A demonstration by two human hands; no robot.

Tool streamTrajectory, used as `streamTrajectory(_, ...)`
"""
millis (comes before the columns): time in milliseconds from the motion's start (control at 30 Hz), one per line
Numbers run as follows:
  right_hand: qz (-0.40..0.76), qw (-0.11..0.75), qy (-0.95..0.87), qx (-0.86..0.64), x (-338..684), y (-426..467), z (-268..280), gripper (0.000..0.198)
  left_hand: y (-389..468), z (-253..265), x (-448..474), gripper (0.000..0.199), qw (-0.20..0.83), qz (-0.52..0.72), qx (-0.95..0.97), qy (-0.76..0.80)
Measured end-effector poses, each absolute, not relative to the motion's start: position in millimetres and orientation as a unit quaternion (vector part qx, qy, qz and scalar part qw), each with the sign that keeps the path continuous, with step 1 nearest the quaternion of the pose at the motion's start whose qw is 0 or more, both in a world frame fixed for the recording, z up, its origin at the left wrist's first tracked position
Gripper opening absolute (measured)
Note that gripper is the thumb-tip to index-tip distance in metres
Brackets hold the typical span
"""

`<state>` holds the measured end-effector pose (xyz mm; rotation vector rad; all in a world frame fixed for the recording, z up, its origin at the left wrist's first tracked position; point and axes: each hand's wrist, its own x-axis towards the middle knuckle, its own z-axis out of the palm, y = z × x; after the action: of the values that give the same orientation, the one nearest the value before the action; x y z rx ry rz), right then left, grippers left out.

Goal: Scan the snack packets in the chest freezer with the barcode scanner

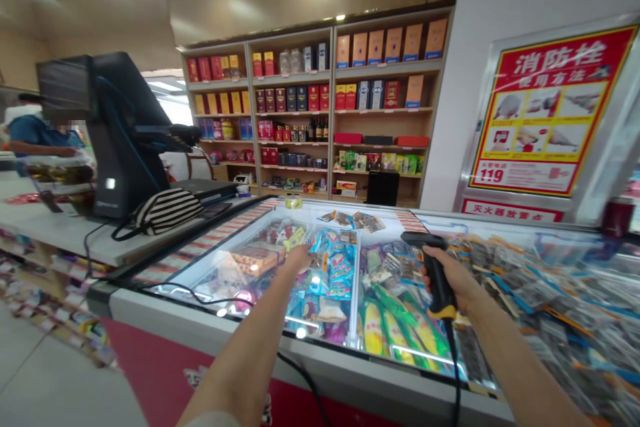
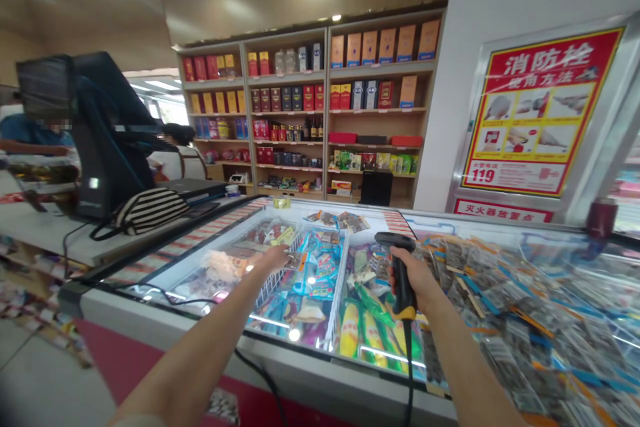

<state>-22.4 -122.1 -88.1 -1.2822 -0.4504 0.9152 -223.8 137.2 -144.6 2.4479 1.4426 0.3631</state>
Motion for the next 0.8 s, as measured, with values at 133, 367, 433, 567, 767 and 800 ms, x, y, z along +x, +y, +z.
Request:
streamTrajectory(133, 0.416, 0.662, -0.214, -0.586, -34, -111, -91, 0.018, 111, -141, -214, 0.044, 0.099, 0.179, 0.867, 0.454)
streamTrajectory(367, 0.426, 0.646, -0.23, -0.59, -48, -96, -93, 0.017, 78, -164, -198, 0.025, 0.036, 0.235, 0.891, 0.387)
streamTrajectory(433, 0.433, 0.649, -0.224, -0.583, -50, -93, -94, 0.015, 81, -166, -196, 0.028, 0.06, 0.221, 0.917, 0.327)
streamTrajectory(567, 0.439, 0.651, -0.215, -0.581, -51, -88, -97, 0.014, 90, -163, -200, 0.021, 0.108, 0.248, 0.889, 0.369)
streamTrajectory(767, 0.442, 0.643, -0.219, -0.585, -53, -83, -98, 0.018, 90, -162, -202, 0.047, 0.118, 0.265, 0.761, 0.58)
streamTrajectory(800, 0.444, 0.644, -0.217, -0.585, -54, -83, -97, 0.017, 91, -162, -200, 0.047, 0.137, 0.26, 0.77, 0.566)
